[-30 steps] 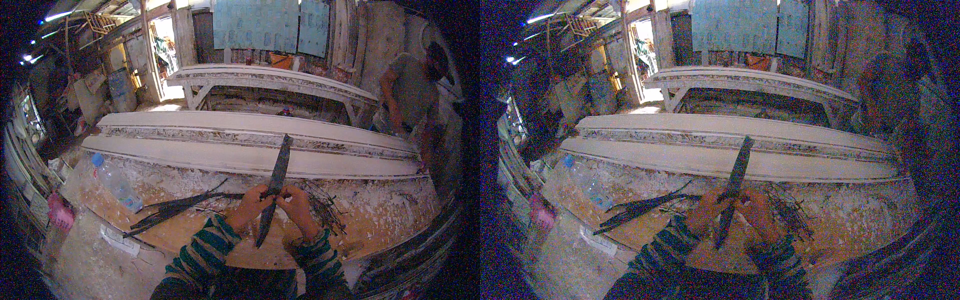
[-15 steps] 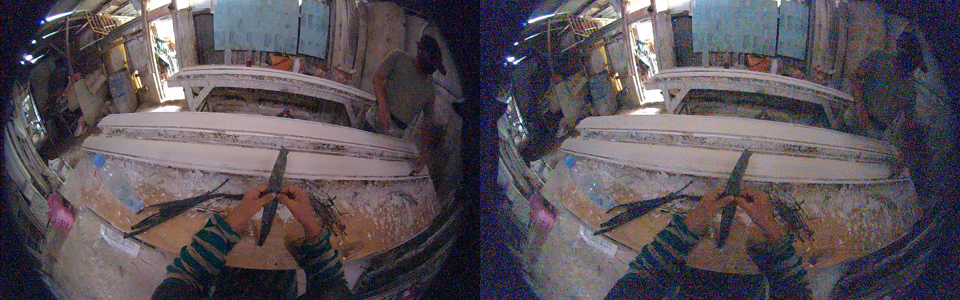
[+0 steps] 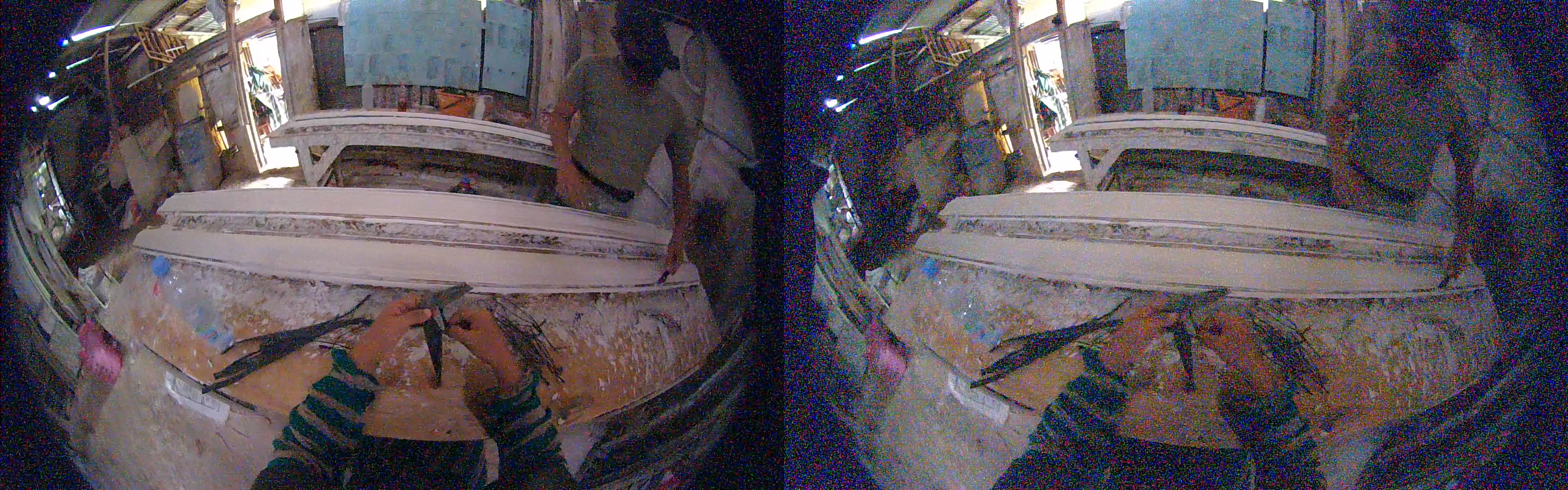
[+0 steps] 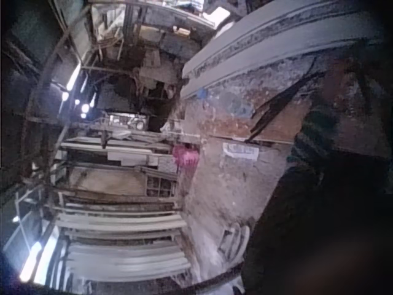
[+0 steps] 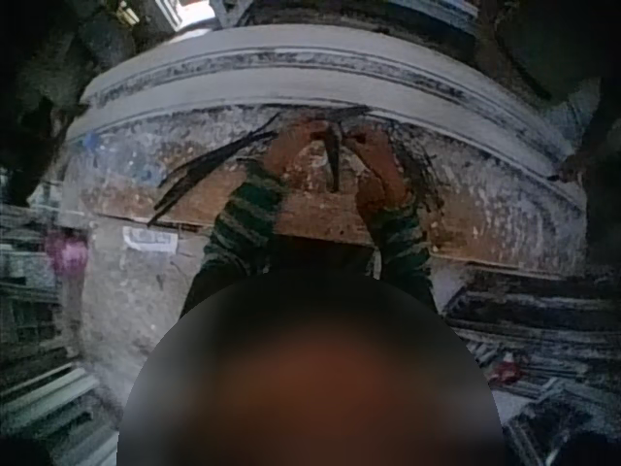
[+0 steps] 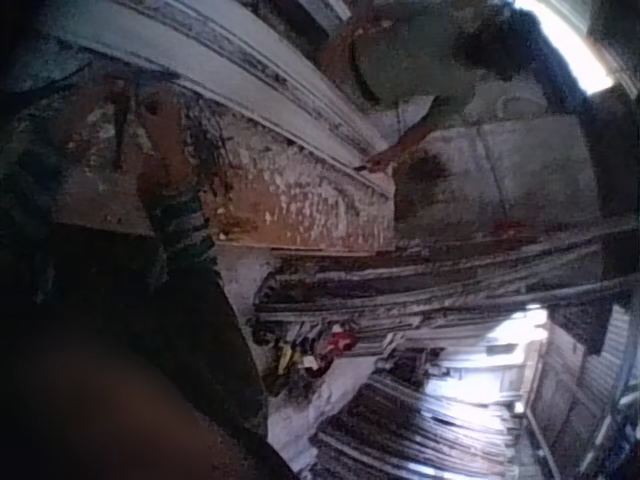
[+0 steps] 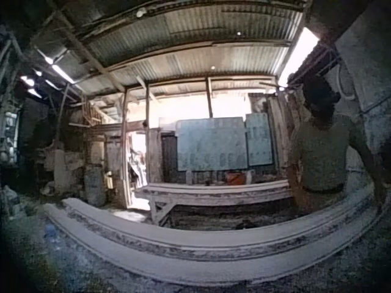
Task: The person repeatedly picks up and tears thin black strips by hand, accumulating a small pile on the workbench. A coworker in the background scrapes and wipes long white wooden moldings with a tool and cloth.
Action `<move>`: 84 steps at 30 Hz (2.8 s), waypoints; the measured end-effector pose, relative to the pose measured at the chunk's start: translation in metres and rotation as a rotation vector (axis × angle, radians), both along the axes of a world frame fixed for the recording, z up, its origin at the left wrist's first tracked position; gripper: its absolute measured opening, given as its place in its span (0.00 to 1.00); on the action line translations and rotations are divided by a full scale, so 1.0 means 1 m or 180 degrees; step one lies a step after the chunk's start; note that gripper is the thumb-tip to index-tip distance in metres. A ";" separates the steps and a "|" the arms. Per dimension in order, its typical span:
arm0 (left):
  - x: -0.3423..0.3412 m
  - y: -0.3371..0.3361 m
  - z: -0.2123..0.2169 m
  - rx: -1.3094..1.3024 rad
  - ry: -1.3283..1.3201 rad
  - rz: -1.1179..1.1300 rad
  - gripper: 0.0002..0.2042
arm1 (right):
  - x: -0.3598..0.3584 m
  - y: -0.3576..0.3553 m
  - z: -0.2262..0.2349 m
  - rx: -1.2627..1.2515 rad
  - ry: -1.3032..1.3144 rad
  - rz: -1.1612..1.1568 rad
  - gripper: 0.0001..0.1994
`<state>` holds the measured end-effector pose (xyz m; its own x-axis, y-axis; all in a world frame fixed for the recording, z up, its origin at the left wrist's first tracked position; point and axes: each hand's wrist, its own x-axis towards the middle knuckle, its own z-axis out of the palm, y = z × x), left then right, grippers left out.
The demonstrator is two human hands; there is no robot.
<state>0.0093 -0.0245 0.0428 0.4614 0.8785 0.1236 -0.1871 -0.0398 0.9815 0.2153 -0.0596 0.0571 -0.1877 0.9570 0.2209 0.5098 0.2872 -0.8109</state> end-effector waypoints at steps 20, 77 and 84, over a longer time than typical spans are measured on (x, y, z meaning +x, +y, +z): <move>-0.113 0.002 0.047 0.0365 -0.4254 -0.0989 0.08 | 0.011 -0.004 0.010 -0.0716 -0.1668 0.1615 0.16; 0.025 -0.029 0.014 0.1626 0.1031 0.0995 0.07 | -0.006 -0.001 -0.003 0.0722 0.0143 -0.0302 0.07; 0.025 -0.030 0.009 0.1648 0.1080 0.0847 0.09 | -0.005 -0.001 -0.008 0.0641 0.0315 -0.0221 0.06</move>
